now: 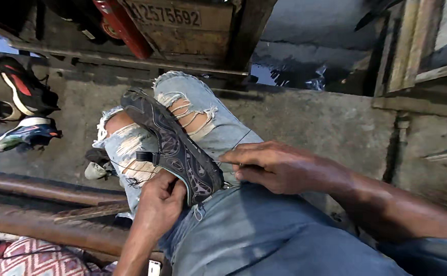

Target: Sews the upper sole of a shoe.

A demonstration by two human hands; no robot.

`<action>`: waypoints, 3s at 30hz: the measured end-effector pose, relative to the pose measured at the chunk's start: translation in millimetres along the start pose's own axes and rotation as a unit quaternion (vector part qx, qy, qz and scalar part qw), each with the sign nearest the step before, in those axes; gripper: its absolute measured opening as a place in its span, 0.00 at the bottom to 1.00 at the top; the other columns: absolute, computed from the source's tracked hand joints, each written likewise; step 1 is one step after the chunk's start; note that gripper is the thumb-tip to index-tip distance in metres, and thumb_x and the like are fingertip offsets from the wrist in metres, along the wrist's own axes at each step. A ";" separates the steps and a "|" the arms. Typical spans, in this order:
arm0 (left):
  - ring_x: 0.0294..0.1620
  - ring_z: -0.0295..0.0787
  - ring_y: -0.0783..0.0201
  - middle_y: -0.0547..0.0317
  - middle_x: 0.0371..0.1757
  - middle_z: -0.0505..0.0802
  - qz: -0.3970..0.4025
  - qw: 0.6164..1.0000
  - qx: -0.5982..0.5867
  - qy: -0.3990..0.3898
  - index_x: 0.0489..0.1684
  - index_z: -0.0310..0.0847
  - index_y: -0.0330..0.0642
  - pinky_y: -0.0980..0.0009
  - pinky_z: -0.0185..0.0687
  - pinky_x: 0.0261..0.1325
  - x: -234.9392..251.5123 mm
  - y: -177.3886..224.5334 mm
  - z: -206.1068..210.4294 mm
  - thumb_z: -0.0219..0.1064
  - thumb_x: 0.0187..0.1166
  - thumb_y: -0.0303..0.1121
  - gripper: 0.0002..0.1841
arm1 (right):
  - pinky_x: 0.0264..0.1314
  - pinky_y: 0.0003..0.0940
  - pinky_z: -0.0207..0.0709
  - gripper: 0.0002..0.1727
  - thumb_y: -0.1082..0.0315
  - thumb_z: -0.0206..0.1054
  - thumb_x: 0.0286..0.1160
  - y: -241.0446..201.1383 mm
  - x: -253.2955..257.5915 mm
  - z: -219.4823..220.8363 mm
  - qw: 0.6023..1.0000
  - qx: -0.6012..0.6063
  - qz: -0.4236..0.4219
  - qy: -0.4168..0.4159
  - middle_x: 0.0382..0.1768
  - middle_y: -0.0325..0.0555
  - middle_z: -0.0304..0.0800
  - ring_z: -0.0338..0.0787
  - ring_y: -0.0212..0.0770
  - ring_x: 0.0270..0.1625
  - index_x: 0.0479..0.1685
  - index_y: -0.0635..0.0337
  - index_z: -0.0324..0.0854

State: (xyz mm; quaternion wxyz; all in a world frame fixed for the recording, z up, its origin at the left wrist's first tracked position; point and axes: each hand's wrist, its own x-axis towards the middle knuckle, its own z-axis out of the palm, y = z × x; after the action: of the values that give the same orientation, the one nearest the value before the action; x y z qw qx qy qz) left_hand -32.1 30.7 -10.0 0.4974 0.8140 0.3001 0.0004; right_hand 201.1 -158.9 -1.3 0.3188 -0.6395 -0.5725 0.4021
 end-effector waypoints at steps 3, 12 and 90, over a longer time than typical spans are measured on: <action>0.54 0.90 0.63 0.56 0.53 0.92 0.024 0.960 -0.263 -0.098 0.60 0.82 0.35 0.63 0.88 0.62 -0.2 -9.0 -14.0 0.65 0.82 0.38 0.17 | 0.42 0.18 0.82 0.16 0.60 0.64 0.84 1.0 2.2 1.9 0.998 -0.003 -0.049 0.037 0.40 0.31 0.90 0.85 0.20 0.39 0.61 0.54 0.90; 0.43 0.95 0.63 0.52 0.42 0.96 -0.041 0.950 -0.307 -0.027 0.48 0.87 0.32 0.67 0.93 0.52 -3.2 17.4 18.0 0.71 0.76 0.23 0.07 | 0.38 0.23 0.81 0.15 0.62 0.61 0.85 -1.1 17.0 1.9 0.995 -0.077 -0.068 0.017 0.37 0.32 0.89 0.86 0.24 0.37 0.57 0.52 0.93; 0.41 0.87 0.81 0.75 0.40 0.92 0.043 0.991 0.113 -0.055 0.41 0.92 0.57 0.76 0.85 0.46 -13.7 6.5 -21.7 0.61 0.83 0.49 0.14 | 0.29 0.29 0.78 0.07 0.62 0.65 0.79 -5.9 56.3 -28.7 0.980 -0.154 -0.084 -0.091 0.24 0.28 0.83 0.83 0.25 0.28 0.35 0.49 0.86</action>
State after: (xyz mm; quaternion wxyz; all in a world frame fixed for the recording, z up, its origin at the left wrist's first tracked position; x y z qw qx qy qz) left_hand -46.6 39.5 10.3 0.4171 0.8760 0.2353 -0.0570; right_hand 224.8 -100.9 9.0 0.1957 -0.5912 -0.7057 0.3379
